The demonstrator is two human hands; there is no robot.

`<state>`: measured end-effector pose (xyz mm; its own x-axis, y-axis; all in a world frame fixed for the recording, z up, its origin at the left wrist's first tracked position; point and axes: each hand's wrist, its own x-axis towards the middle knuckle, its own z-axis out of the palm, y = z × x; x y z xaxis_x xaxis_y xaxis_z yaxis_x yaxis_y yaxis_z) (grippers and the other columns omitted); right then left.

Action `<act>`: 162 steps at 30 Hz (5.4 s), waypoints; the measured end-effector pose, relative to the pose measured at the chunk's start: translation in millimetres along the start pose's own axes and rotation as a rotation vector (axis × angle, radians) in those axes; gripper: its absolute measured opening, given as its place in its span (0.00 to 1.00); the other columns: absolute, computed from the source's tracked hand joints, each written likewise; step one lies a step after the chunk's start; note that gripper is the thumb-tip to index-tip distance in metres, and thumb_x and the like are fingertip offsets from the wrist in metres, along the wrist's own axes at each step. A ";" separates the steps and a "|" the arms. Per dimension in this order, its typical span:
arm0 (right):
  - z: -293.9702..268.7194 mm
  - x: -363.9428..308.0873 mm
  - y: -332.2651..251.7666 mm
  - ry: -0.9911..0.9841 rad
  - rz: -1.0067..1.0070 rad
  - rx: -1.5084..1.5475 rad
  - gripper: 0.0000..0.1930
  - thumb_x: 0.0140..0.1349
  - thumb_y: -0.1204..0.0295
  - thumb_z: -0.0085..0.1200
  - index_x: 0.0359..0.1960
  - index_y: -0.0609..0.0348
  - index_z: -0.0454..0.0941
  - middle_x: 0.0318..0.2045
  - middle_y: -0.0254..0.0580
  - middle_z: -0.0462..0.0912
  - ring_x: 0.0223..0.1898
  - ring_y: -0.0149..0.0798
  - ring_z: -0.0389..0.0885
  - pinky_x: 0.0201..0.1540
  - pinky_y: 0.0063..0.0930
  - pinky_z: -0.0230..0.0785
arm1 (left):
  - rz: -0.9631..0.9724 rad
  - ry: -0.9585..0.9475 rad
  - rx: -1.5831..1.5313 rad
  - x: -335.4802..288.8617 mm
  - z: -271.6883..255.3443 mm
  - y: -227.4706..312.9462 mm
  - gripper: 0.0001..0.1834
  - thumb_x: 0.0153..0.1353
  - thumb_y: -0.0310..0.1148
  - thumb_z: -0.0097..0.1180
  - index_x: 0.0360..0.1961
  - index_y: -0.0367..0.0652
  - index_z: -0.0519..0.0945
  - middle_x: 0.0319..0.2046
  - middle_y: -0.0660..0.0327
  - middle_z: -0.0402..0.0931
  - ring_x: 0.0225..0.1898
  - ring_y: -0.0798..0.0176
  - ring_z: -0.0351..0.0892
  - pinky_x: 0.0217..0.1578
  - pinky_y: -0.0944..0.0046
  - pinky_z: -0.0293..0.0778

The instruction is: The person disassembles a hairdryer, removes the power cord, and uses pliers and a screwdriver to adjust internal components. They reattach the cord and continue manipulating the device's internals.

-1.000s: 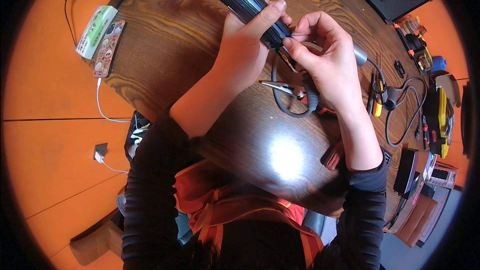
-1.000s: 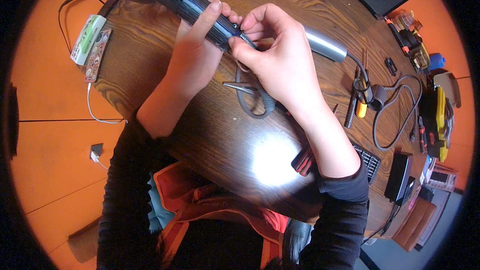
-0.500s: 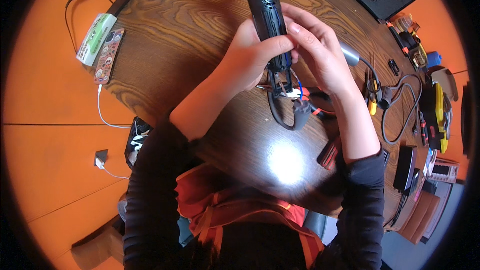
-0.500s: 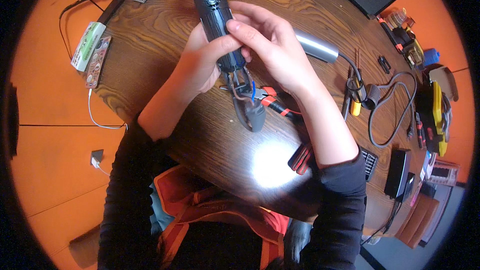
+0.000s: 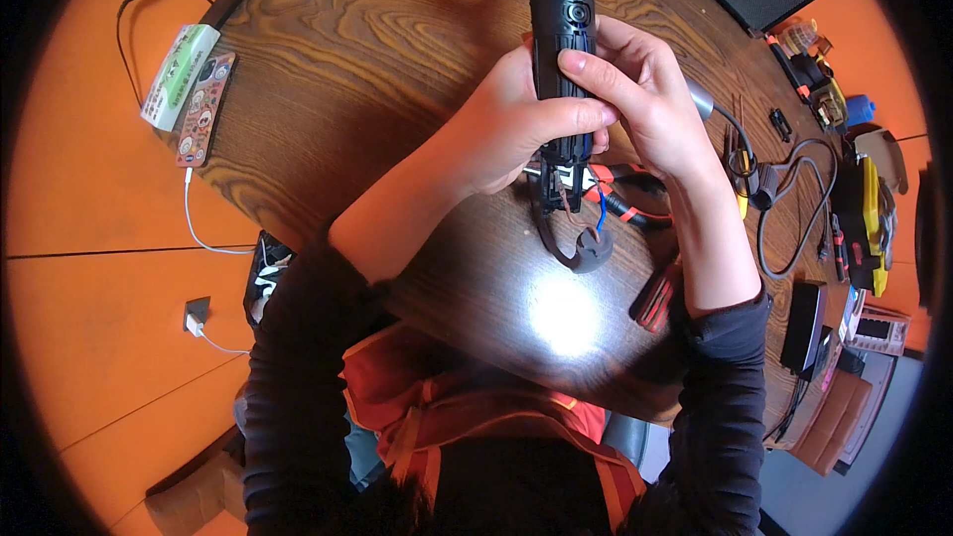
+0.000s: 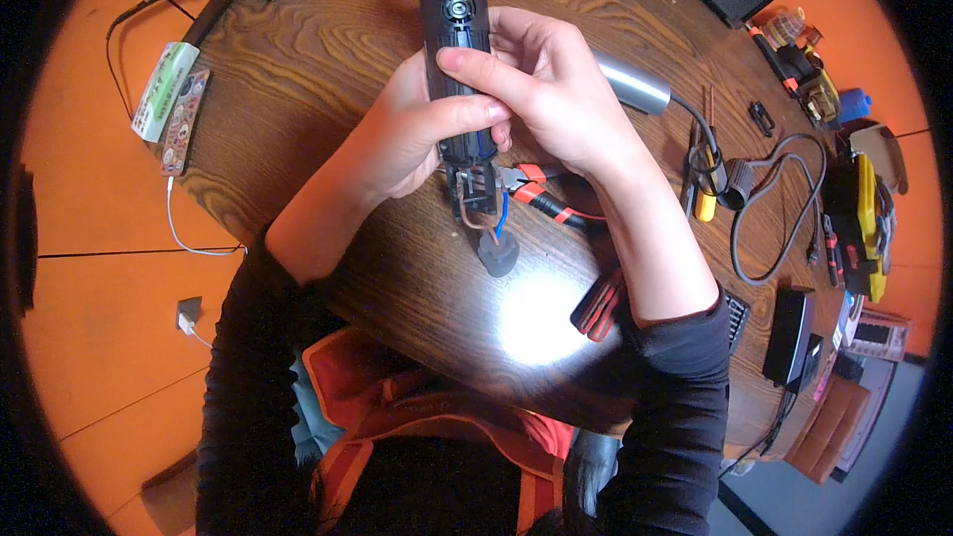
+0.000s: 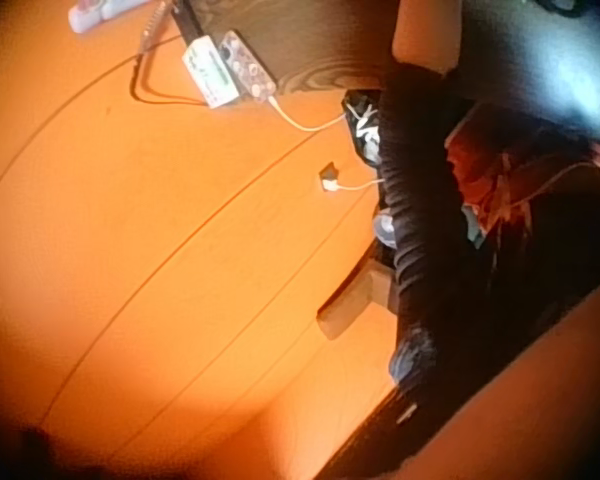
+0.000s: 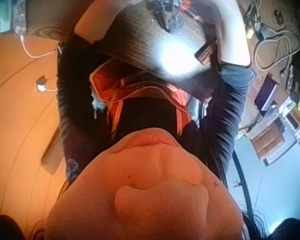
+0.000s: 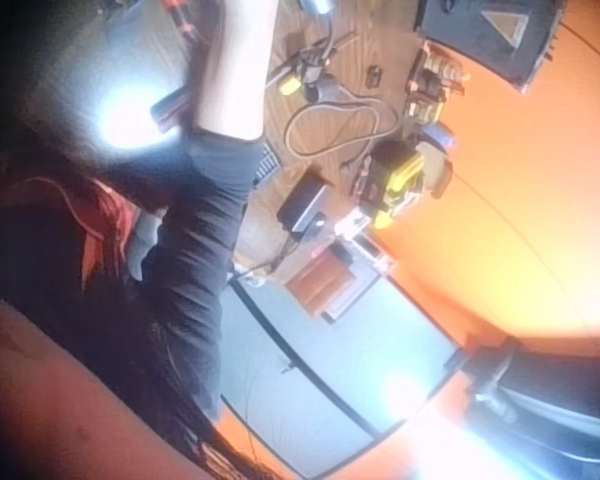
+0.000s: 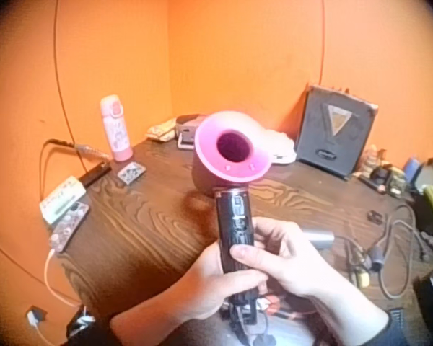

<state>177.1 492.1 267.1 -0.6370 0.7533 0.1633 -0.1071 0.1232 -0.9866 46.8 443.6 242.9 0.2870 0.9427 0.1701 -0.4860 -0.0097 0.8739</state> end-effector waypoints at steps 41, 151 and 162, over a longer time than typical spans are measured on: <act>-4.6 -10.0 -33.8 -0.036 0.029 0.184 0.30 0.51 0.77 0.51 0.57 0.61 0.57 0.39 0.45 0.75 0.37 0.30 0.74 0.40 0.19 0.67 | -0.059 -0.160 -0.189 0.1 -1.5 5.5 0.35 0.43 0.31 0.49 0.55 0.34 0.55 0.37 0.55 0.68 0.38 0.63 0.73 0.45 0.52 0.72; -2.7 -9.6 -14.1 -0.282 -0.087 0.055 0.40 0.47 0.78 0.56 0.62 0.62 0.46 0.51 0.45 0.66 0.48 0.32 0.66 0.51 0.22 0.57 | 0.124 -0.025 -0.141 -2.7 -4.4 13.2 0.16 0.50 0.27 0.51 0.40 0.42 0.63 0.28 0.61 0.69 0.33 0.65 0.71 0.35 0.67 0.71; 11.8 -13.2 -50.2 0.127 0.012 -0.190 0.30 0.54 0.72 0.52 0.58 0.59 0.55 0.48 0.47 0.69 0.45 0.35 0.72 0.45 0.22 0.66 | 0.186 0.012 -0.229 -3.4 -10.7 26.9 0.20 0.50 0.28 0.52 0.43 0.44 0.58 0.31 0.62 0.62 0.36 0.68 0.66 0.38 0.68 0.66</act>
<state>181.8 468.3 314.4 -0.5350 0.8292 0.1618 0.0532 0.2242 -0.9731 23.9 443.7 260.9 0.1666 0.9357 0.3109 -0.7035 -0.1081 0.7024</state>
